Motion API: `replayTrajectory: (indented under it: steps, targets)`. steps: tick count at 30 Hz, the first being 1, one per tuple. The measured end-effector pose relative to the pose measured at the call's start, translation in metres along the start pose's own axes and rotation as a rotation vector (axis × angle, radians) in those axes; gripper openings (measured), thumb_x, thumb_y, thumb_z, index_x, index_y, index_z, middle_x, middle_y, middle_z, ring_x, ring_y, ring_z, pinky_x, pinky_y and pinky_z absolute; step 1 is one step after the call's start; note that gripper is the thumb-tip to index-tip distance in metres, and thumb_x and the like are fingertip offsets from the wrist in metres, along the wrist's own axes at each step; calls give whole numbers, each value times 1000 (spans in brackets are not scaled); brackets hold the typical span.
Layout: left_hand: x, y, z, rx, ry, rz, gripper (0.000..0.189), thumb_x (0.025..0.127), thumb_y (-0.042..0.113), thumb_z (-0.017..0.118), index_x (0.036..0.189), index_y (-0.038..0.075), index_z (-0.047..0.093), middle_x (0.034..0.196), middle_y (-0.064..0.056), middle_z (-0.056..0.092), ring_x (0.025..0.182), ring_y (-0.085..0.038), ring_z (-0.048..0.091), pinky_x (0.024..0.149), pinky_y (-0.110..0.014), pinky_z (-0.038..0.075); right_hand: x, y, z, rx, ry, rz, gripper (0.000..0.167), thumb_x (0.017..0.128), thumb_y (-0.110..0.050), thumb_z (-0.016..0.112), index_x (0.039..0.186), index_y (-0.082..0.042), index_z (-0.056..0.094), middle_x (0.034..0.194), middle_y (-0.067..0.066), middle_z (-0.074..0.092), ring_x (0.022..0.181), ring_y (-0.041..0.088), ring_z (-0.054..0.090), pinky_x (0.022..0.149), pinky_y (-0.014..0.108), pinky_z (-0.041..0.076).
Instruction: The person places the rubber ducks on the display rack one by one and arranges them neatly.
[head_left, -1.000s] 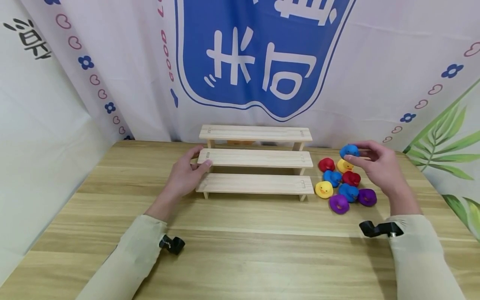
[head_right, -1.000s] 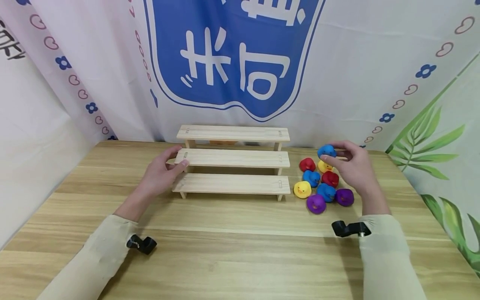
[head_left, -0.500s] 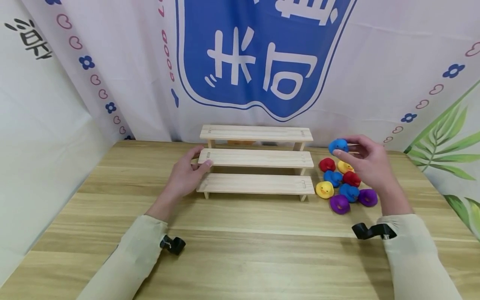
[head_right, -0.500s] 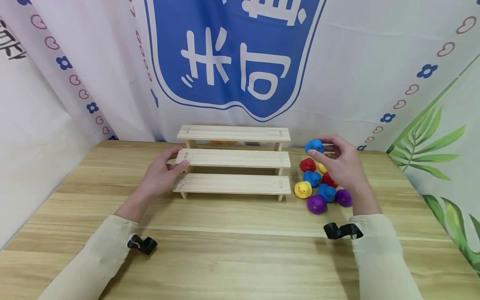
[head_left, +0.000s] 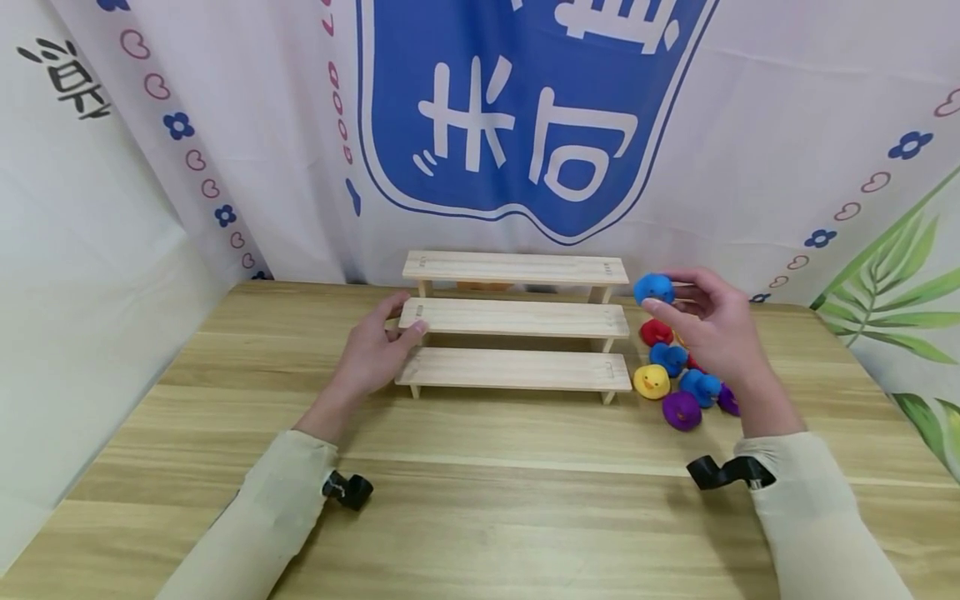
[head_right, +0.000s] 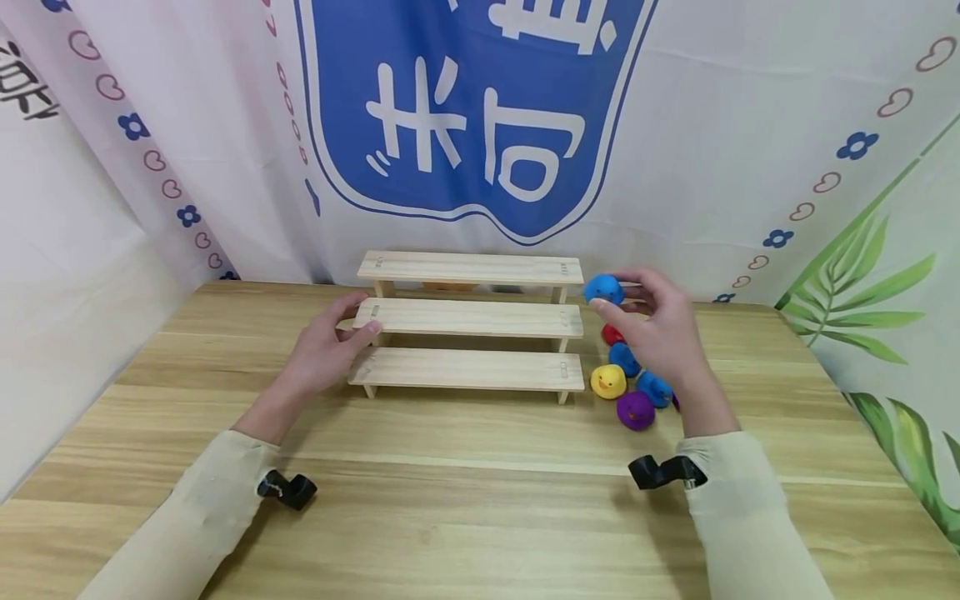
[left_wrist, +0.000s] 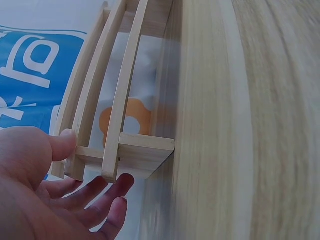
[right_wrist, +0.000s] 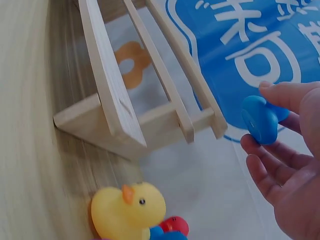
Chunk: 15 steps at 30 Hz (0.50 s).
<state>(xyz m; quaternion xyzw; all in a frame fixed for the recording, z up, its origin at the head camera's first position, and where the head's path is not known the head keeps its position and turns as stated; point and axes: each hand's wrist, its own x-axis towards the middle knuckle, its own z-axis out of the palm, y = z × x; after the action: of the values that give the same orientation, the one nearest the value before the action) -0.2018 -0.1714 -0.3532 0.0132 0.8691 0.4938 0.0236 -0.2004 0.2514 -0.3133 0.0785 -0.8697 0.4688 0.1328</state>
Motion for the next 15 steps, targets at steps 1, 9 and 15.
replayTrajectory:
  steps: [1, 9, 15]
  targets:
    - [0, 0, 0, 0, 0, 1, 69, 110, 33, 58, 169, 14, 28, 168, -19, 39, 134, -38, 63, 98, -45, 61, 0, -1, 2, 5, 0, -10, 49, 101, -33, 75, 141, -6, 62, 127, 1, 67, 109, -3, 63, 91, 3, 50]
    - [0, -1, 0, -1, -1, 5, 69, 110, 33, 58, 169, 14, 28, 167, -19, 39, 136, -39, 62, 101, -49, 60, -1, -12, 13, 33, 1, -58, 44, 101, -27, 75, 137, -5, 65, 122, -5, 67, 108, -1, 64, 91, 5, 51]
    - [-1, -1, 0, -6, -1, -5, 68, 110, 34, 58, 169, 16, 28, 167, -18, 39, 137, -38, 62, 100, -47, 60, -2, -21, 21, 63, -15, -96, 40, 100, -19, 75, 136, -3, 66, 123, 2, 67, 107, 0, 65, 91, 6, 52]
